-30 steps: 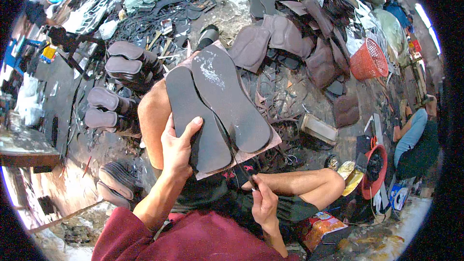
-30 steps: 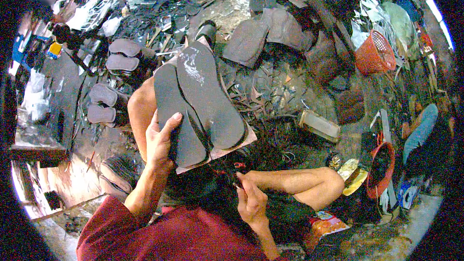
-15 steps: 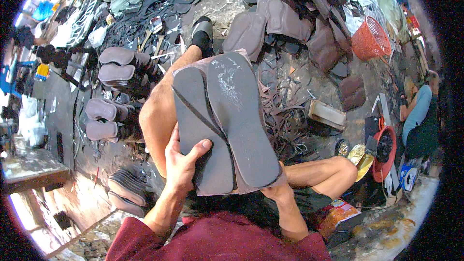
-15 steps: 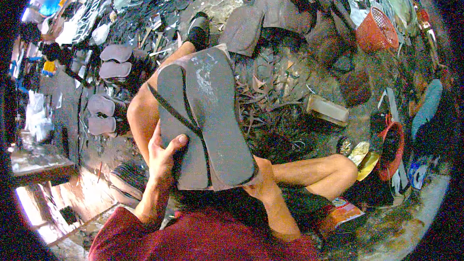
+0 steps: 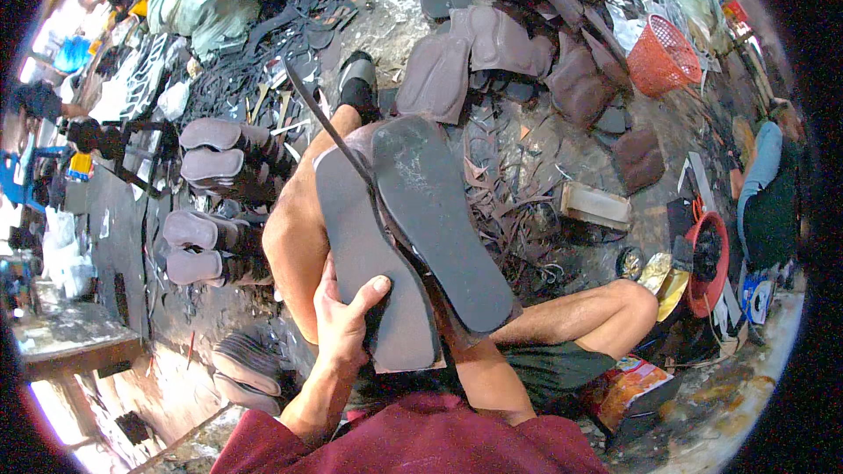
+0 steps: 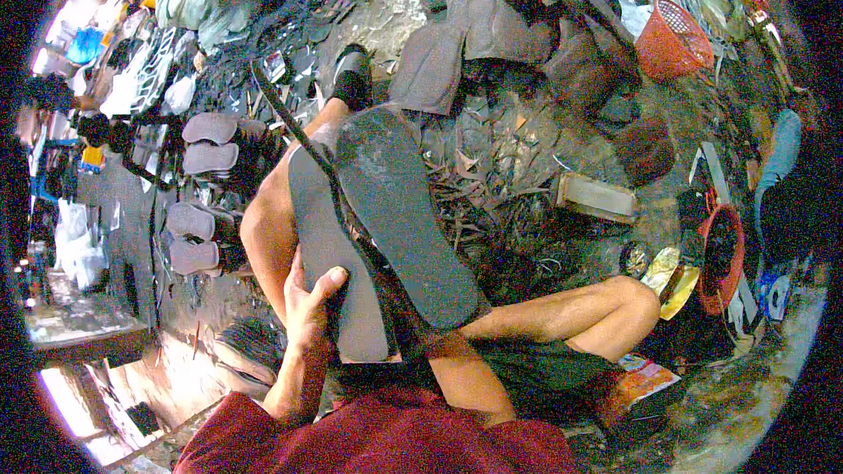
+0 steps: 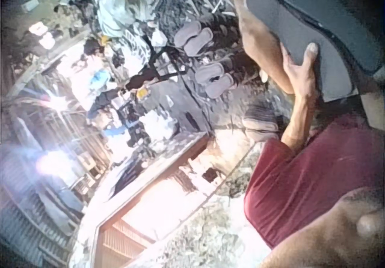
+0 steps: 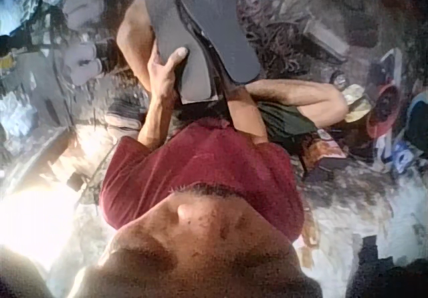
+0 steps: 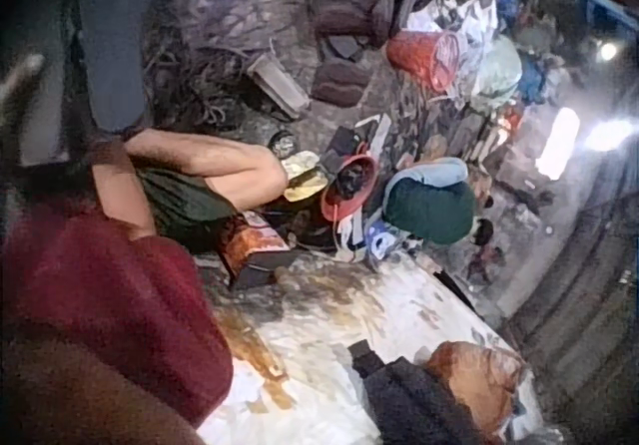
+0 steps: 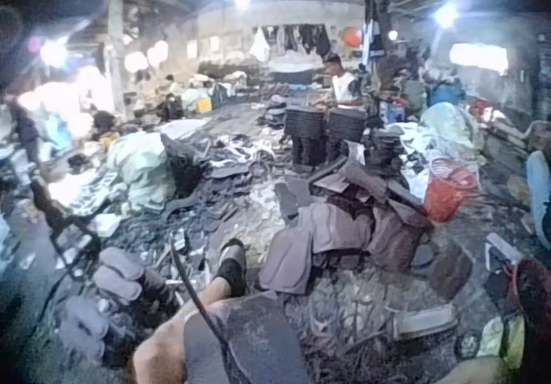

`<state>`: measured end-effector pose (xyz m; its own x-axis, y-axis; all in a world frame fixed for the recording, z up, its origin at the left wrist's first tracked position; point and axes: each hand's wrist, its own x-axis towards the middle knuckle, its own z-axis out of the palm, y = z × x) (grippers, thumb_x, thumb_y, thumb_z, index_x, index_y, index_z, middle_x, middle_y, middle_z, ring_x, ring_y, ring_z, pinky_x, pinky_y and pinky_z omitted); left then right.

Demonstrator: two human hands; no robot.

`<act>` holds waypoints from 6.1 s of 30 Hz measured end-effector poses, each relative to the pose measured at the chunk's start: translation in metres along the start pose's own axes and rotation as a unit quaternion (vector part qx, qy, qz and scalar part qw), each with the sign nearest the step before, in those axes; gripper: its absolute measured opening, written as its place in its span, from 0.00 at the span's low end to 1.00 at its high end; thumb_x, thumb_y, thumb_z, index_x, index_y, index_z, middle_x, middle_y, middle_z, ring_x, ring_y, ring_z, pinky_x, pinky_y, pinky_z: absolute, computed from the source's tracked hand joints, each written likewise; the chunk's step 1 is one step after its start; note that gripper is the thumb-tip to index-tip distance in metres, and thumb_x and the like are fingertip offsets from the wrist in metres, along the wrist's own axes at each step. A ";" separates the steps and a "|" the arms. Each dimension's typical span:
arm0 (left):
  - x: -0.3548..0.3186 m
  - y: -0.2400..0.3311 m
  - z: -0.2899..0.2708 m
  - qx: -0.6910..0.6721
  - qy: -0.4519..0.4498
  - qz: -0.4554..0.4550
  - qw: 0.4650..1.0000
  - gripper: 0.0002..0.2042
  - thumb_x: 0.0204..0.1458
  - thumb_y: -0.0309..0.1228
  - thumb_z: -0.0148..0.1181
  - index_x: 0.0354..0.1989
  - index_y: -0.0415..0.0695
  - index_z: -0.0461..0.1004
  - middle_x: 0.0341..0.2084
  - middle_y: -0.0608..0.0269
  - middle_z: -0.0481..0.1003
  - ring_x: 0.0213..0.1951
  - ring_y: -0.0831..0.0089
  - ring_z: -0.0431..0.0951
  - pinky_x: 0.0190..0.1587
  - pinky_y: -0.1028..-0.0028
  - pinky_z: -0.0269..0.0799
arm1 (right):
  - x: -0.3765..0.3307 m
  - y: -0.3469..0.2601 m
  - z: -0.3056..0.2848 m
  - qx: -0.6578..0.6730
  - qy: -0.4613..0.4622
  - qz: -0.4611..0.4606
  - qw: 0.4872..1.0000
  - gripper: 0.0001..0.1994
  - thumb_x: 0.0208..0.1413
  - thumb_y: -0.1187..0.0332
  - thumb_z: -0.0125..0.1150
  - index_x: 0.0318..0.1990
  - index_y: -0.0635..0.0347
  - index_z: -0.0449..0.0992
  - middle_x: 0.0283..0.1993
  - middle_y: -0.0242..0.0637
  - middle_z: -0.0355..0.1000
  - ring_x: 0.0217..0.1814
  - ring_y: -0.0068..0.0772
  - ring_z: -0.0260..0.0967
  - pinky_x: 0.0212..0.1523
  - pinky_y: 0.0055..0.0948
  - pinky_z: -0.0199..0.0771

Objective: The person sits on the floor and uses a knife to cut and trim rubber shoe soles. They repeatedly pick up soles, slice along edges, and place trimmed pieces aside.

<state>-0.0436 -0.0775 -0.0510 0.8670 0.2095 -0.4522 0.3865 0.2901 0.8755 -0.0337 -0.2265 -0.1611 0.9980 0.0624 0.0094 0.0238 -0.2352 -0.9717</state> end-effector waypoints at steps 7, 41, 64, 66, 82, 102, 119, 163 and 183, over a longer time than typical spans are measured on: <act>-0.013 -0.005 -0.002 -0.094 0.014 0.002 0.996 0.27 0.49 0.28 0.67 0.59 0.40 0.65 0.48 0.61 0.74 0.49 0.69 0.74 0.54 0.67 0.70 | 0.114 -0.084 -0.013 0.053 -0.084 0.006 0.995 0.29 0.67 0.57 0.50 0.69 0.63 0.54 0.47 0.32 0.72 0.45 0.29 0.69 0.52 0.26 0.69; 0.006 0.043 -0.050 0.060 -0.161 -0.092 0.981 0.19 0.46 0.35 0.74 0.44 0.39 0.78 0.31 0.72 0.77 0.33 0.81 0.74 0.39 0.77 0.70 | 0.006 -0.081 -0.085 -0.202 -0.184 -0.169 0.947 0.19 0.53 0.71 0.61 0.55 0.52 0.76 0.25 0.39 0.67 0.25 0.43 0.67 0.27 0.39 0.68; 0.007 0.032 0.088 -0.333 -0.082 0.038 0.939 0.18 0.56 0.29 0.65 0.52 0.41 0.67 0.46 0.61 0.75 0.48 0.69 0.78 0.51 0.71 0.76 | -0.024 -0.137 -0.061 -0.003 0.165 -0.023 0.986 0.25 0.63 0.72 0.48 0.67 0.75 0.58 0.46 0.53 0.74 0.38 0.42 0.73 0.40 0.31 0.73; 0.002 0.045 0.102 -0.382 -0.100 0.007 0.919 0.18 0.56 0.30 0.64 0.52 0.41 0.68 0.45 0.62 0.76 0.47 0.70 0.78 0.52 0.70 0.76 | -0.043 -0.094 -0.062 -0.113 0.217 -0.105 0.964 0.24 0.65 0.69 0.47 0.65 0.75 0.61 0.50 0.57 0.73 0.40 0.49 0.73 0.43 0.37 0.73; -0.043 -0.030 0.052 -0.120 -0.010 -0.063 0.991 0.07 0.50 0.39 0.60 0.31 0.53 0.72 0.27 0.68 0.72 0.36 0.70 0.74 0.41 0.66 0.73 | -0.104 -0.084 -0.118 -0.240 0.032 -0.082 0.967 0.18 0.56 0.70 0.59 0.56 0.50 0.76 0.27 0.39 0.68 0.26 0.41 0.69 0.28 0.36 0.70; -0.044 -0.017 0.026 -0.066 0.026 -0.080 0.994 0.22 0.50 0.47 0.60 0.44 0.40 0.72 0.29 0.62 0.76 0.27 0.68 0.77 0.31 0.69 0.74 | -0.066 -0.036 -0.051 -0.143 0.032 -0.063 0.987 0.20 0.57 0.69 0.60 0.58 0.45 0.75 0.28 0.37 0.67 0.28 0.41 0.69 0.29 0.37 0.71; -0.016 0.025 -0.042 -0.142 -0.072 -0.030 0.987 0.28 0.50 0.40 0.68 0.56 0.37 0.70 0.48 0.58 0.76 0.50 0.64 0.77 0.55 0.64 0.72 | -0.022 -0.108 -0.023 -0.103 -0.059 -0.106 0.987 0.20 0.57 0.71 0.58 0.58 0.50 0.75 0.30 0.39 0.70 0.30 0.42 0.71 0.31 0.36 0.72; 0.000 0.004 0.066 -0.260 -0.094 -0.053 0.960 0.21 0.54 0.39 0.64 0.53 0.44 0.71 0.43 0.63 0.78 0.46 0.65 0.77 0.53 0.64 0.72 | -0.072 -0.103 -0.095 0.281 0.019 0.038 0.959 0.27 0.67 0.69 0.47 0.71 0.64 0.54 0.36 0.34 0.71 0.34 0.24 0.66 0.37 0.24 0.69; 0.002 -0.043 0.022 -0.176 0.008 -0.057 0.983 0.21 0.48 0.41 0.65 0.48 0.43 0.73 0.38 0.61 0.78 0.39 0.64 0.79 0.42 0.66 0.76 | -0.080 -0.081 -0.106 -0.182 0.016 -0.040 0.982 0.20 0.58 0.71 0.58 0.58 0.49 0.76 0.27 0.38 0.68 0.27 0.42 0.70 0.28 0.39 0.71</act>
<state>-0.0517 -0.1097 -0.0861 0.8175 0.1712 -0.5498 0.3460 0.6171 0.7067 -0.1092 -0.3149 -0.0584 0.9933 0.0658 0.0952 0.1157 -0.5621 -0.8190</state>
